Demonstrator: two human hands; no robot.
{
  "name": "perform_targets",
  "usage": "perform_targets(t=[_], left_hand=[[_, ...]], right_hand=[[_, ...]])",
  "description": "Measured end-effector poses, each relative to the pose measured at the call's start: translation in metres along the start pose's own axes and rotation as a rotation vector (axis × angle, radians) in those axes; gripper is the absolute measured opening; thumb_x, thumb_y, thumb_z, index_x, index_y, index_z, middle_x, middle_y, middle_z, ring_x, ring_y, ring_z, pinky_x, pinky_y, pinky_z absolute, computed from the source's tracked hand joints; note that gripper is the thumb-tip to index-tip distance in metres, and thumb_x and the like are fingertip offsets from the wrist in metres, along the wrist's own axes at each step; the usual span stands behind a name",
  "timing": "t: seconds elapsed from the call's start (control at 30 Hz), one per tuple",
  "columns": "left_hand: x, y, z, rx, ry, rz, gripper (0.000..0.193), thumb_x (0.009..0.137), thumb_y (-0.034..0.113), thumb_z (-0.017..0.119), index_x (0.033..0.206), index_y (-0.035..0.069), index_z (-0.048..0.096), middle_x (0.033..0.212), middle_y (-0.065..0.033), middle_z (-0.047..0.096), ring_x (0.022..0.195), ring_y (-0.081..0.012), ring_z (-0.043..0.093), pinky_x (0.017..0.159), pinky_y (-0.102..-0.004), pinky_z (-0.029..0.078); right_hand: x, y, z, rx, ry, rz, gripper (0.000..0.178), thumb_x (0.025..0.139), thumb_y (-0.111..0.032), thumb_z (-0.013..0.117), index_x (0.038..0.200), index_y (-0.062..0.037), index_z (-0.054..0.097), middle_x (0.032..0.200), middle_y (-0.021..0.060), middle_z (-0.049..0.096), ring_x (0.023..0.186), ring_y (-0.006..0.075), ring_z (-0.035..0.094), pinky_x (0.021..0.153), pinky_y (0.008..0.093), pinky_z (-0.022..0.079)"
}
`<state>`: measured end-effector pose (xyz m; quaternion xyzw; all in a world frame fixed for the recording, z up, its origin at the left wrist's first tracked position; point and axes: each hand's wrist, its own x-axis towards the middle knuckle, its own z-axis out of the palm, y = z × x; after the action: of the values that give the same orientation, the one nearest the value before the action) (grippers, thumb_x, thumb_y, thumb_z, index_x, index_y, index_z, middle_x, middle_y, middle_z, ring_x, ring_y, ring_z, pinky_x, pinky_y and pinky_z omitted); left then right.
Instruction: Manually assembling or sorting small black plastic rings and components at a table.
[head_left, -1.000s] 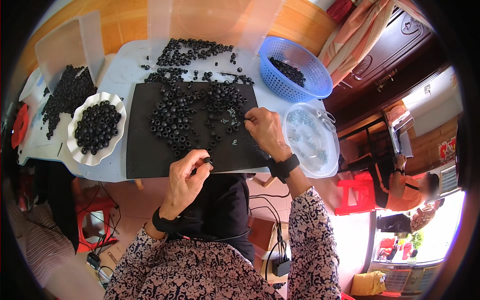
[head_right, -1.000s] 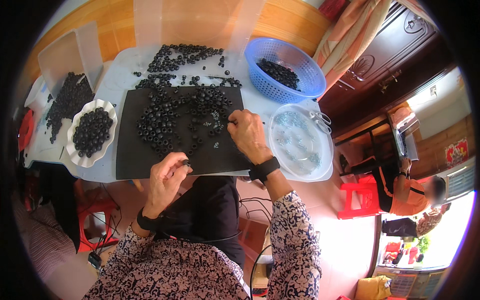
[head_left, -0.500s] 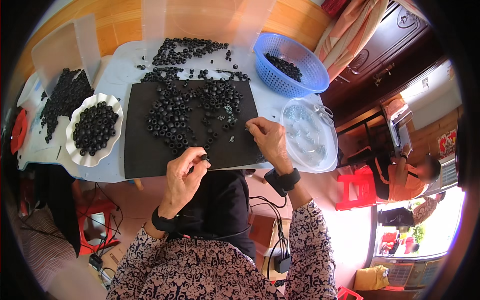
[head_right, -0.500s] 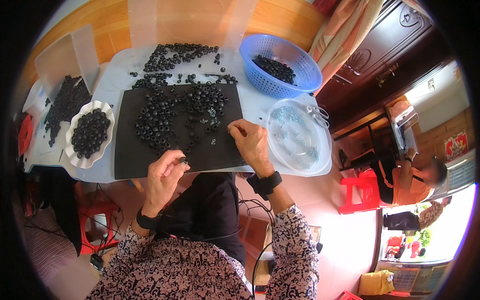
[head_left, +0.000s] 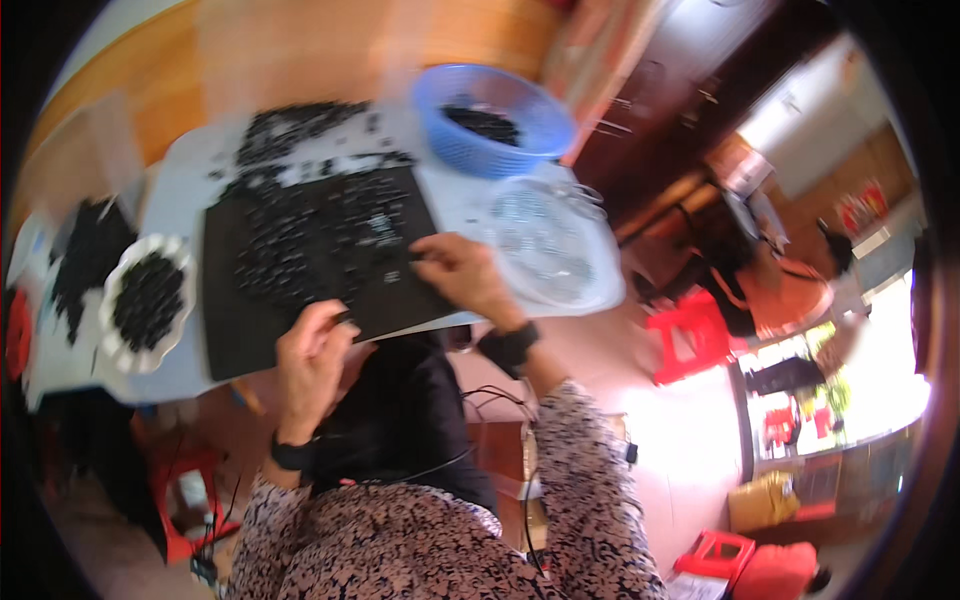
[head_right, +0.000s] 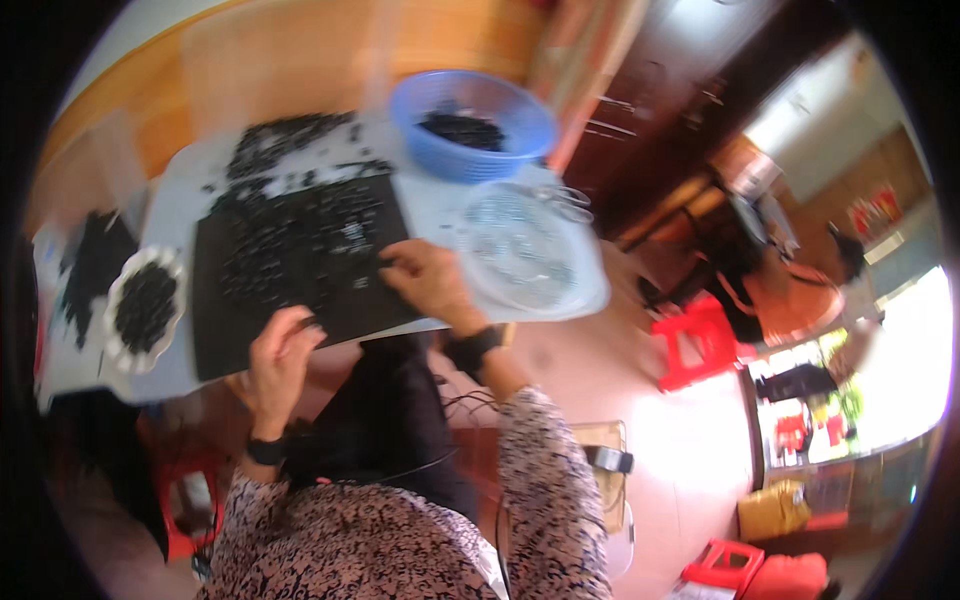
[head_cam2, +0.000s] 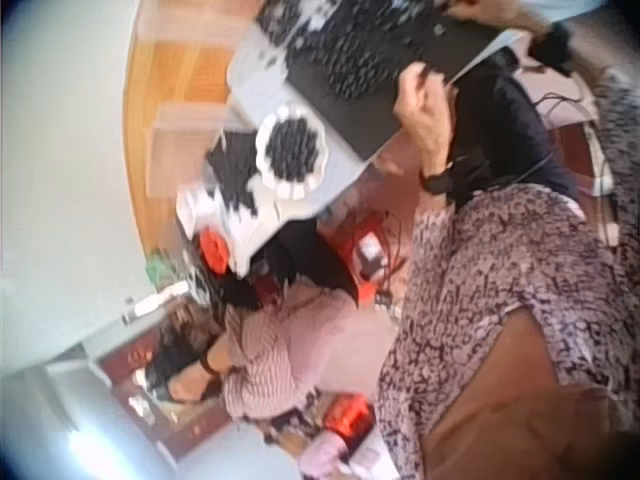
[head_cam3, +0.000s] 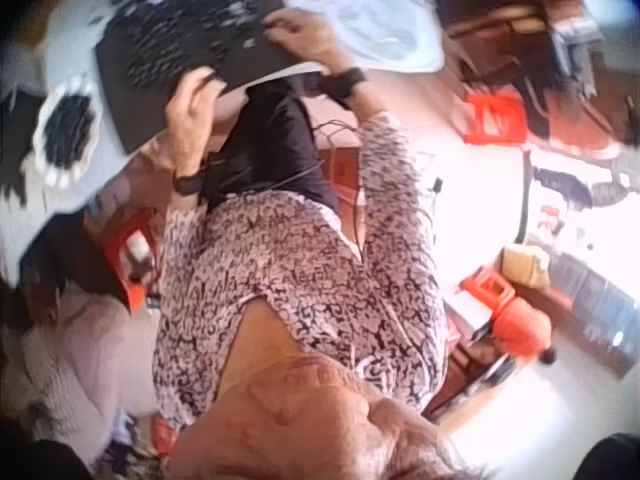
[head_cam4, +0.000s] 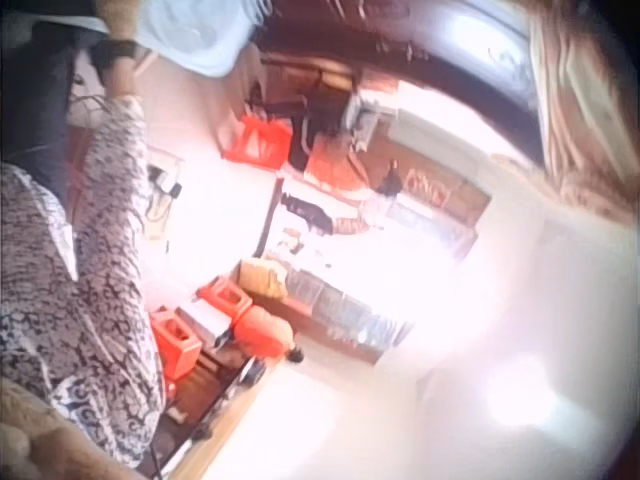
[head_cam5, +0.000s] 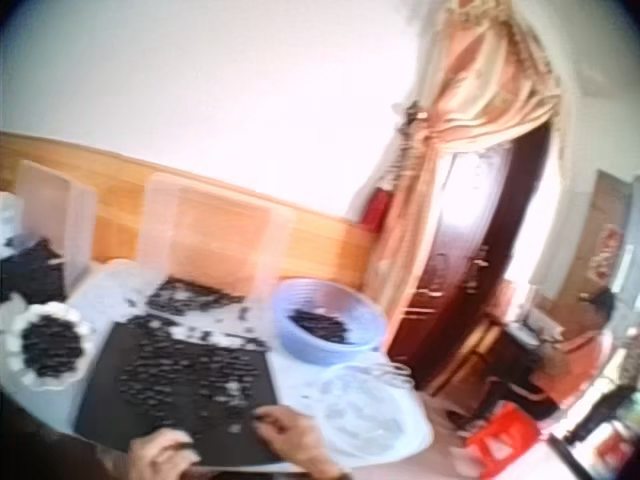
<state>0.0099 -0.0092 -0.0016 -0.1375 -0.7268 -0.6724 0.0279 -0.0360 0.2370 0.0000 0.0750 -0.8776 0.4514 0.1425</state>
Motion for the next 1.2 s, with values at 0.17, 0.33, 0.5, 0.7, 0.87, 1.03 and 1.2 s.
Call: perform_targets(t=[0.17,0.33,0.5,0.7,0.87,1.03,1.2], left_hand=[[-0.001,-0.025,-0.012,0.006,0.028,-0.017,0.017,0.090,0.004,0.059,0.106,-0.002,0.060,0.086,-0.0028,0.061,0.081,-0.0100,0.059,0.073,-0.0246,0.049],[0.000,-0.029,-0.008,0.055,-0.014,0.036,0.016,0.093,0.005,0.052,0.107,-0.001,0.059,0.089,-0.0054,0.059,0.081,-0.0129,0.060,0.075,-0.0268,0.050],[0.003,-0.030,-0.009,0.110,-0.032,0.115,0.017,0.095,0.008,0.051,0.107,-0.002,0.059,0.087,-0.0069,0.059,0.079,-0.0144,0.059,0.072,-0.0285,0.048],[0.003,-0.032,-0.010,0.133,0.003,0.097,0.017,0.095,0.008,0.052,0.106,-0.002,0.059,0.087,-0.0068,0.058,0.078,-0.0143,0.056,0.072,-0.0281,0.046],[0.004,-0.035,-0.009,0.131,0.007,0.085,0.016,0.095,0.007,0.051,0.106,-0.002,0.059,0.087,-0.0065,0.058,0.078,-0.0138,0.056,0.072,-0.0286,0.047],[0.003,-0.036,-0.011,0.154,0.011,0.095,0.016,0.095,0.007,0.051,0.106,-0.003,0.059,0.089,-0.0061,0.059,0.079,-0.0137,0.057,0.073,-0.0283,0.047],[0.005,-0.043,-0.014,0.163,-0.002,0.116,0.018,0.095,0.010,0.053,0.108,-0.001,0.060,0.090,-0.0058,0.060,0.081,-0.0137,0.058,0.074,-0.0274,0.048]], right_hand=[[0.006,0.010,0.033,-0.094,0.129,-0.243,0.012,0.071,-0.007,0.066,0.081,-0.0031,0.063,0.079,0.0167,0.061,0.071,0.0343,0.062,0.066,0.0408,0.052],[-0.008,-0.001,0.036,-0.346,0.176,-0.312,0.011,0.073,-0.002,0.062,0.083,-0.0019,0.056,0.084,0.0164,0.057,0.079,0.0374,0.060,0.070,0.0454,0.051],[-0.002,-0.001,0.047,-0.455,0.149,-0.199,0.015,0.071,0.000,0.064,0.084,0.0027,0.057,0.084,0.0180,0.058,0.079,0.0377,0.061,0.073,0.0447,0.052],[0.005,0.004,0.049,-0.397,0.256,-0.136,0.016,0.067,-0.003,0.064,0.081,0.0039,0.058,0.079,0.0221,0.061,0.078,0.0400,0.062,0.072,0.0460,0.052],[0.006,0.011,0.044,-0.266,0.304,-0.147,0.010,0.066,-0.003,0.064,0.072,0.0027,0.057,0.071,0.0227,0.059,0.073,0.0410,0.060,0.069,0.0468,0.050],[0.000,0.001,0.038,-0.090,0.317,-0.092,0.008,0.068,-0.002,0.062,0.074,0.0024,0.058,0.070,0.0229,0.059,0.073,0.0419,0.059,0.067,0.0484,0.049],[-0.007,0.001,0.042,0.032,0.507,-0.147,0.006,0.075,-0.001,0.058,0.079,0.0007,0.061,0.076,0.0218,0.061,0.074,0.0425,0.059,0.069,0.0484,0.047]])
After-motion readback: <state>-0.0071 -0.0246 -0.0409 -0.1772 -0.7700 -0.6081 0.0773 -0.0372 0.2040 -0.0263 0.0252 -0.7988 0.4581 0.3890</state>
